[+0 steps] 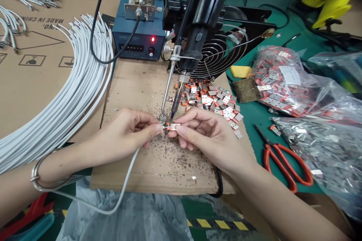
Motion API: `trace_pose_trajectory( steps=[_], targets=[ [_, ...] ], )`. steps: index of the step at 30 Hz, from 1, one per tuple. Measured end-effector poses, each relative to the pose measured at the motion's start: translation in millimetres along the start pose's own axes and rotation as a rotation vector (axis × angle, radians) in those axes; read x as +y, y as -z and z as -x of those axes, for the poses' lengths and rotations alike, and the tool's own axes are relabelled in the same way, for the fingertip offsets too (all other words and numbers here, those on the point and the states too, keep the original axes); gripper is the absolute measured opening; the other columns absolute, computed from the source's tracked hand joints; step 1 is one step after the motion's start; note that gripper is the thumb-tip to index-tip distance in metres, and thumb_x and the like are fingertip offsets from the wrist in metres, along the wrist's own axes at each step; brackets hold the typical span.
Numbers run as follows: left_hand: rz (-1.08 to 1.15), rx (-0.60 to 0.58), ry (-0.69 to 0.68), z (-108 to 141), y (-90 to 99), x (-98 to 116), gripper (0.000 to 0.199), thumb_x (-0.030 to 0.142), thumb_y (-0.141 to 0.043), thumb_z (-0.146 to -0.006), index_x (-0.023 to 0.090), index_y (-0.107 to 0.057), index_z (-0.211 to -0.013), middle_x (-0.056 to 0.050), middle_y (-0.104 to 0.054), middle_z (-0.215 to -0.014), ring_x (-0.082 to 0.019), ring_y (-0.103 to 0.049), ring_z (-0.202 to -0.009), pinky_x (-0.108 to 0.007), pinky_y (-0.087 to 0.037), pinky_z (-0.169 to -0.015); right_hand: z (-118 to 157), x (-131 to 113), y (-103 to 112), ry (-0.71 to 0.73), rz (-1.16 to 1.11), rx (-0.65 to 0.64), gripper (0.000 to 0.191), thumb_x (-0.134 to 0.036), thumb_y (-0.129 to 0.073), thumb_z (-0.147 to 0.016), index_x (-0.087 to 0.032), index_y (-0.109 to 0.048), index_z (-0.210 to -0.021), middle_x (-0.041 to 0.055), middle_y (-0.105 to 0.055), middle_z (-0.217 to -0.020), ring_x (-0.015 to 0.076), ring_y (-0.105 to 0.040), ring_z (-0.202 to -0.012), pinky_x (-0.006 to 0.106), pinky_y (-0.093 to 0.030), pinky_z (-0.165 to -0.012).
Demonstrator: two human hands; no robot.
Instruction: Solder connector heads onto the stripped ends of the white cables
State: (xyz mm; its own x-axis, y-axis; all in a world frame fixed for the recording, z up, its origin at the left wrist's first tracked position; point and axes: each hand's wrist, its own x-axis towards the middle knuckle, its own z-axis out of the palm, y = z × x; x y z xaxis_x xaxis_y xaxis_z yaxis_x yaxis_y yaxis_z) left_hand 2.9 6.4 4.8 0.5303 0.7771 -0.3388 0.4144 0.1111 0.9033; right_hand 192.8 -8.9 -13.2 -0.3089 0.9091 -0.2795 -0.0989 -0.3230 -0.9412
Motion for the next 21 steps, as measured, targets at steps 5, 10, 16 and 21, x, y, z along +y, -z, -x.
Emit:
trace_pose_trajectory(
  steps=[5,10,16,21],
  targets=[
    [0.016,0.012,-0.009,-0.6,-0.8,-0.7,0.021,0.025,-0.050,-0.086,0.014,-0.065,-0.075,0.007,-0.049,-0.050,-0.004,-0.034,-0.039,-0.013,-0.026,-0.036,0.6,2.8,0.7,0.017,0.019,0.010,0.015,-0.027,-0.073,-0.072,-0.017,-0.063,-0.075,0.0016,-0.070,-0.065,0.0061,-0.055,-0.046,0.015,-0.043,-0.040],
    [0.023,0.027,-0.013,-1.2,-1.5,-1.3,0.021,0.024,-0.051,-0.085,0.014,-0.064,-0.071,0.007,-0.049,-0.049,-0.003,-0.035,-0.040,-0.012,-0.026,-0.036,-0.3,4.1,0.4,0.016,-0.003,0.006,0.013,-0.025,-0.072,-0.072,-0.017,-0.063,-0.075,0.0011,-0.070,-0.063,0.0053,-0.056,-0.045,0.014,-0.043,-0.040],
    [0.036,0.038,-0.021,-1.0,-1.4,-1.2,0.022,0.023,-0.051,-0.085,0.014,-0.063,-0.069,0.007,-0.049,-0.048,-0.003,-0.035,-0.039,-0.012,-0.026,-0.035,0.2,4.2,1.0,0.029,-0.011,0.006,0.012,-0.024,-0.072,-0.072,-0.017,-0.063,-0.075,0.0009,-0.070,-0.063,0.0051,-0.056,-0.045,0.013,-0.043,-0.039],
    [0.031,0.035,-0.031,0.6,-1.1,-0.7,0.021,0.023,-0.051,-0.085,0.014,-0.064,-0.072,0.007,-0.049,-0.049,-0.002,-0.035,-0.040,-0.011,-0.026,-0.036,1.4,3.8,1.7,0.062,0.011,0.003,0.009,-0.022,-0.071,-0.073,-0.017,-0.063,-0.074,0.0008,-0.071,-0.064,0.0048,-0.056,-0.046,0.013,-0.044,-0.040]
  ],
)
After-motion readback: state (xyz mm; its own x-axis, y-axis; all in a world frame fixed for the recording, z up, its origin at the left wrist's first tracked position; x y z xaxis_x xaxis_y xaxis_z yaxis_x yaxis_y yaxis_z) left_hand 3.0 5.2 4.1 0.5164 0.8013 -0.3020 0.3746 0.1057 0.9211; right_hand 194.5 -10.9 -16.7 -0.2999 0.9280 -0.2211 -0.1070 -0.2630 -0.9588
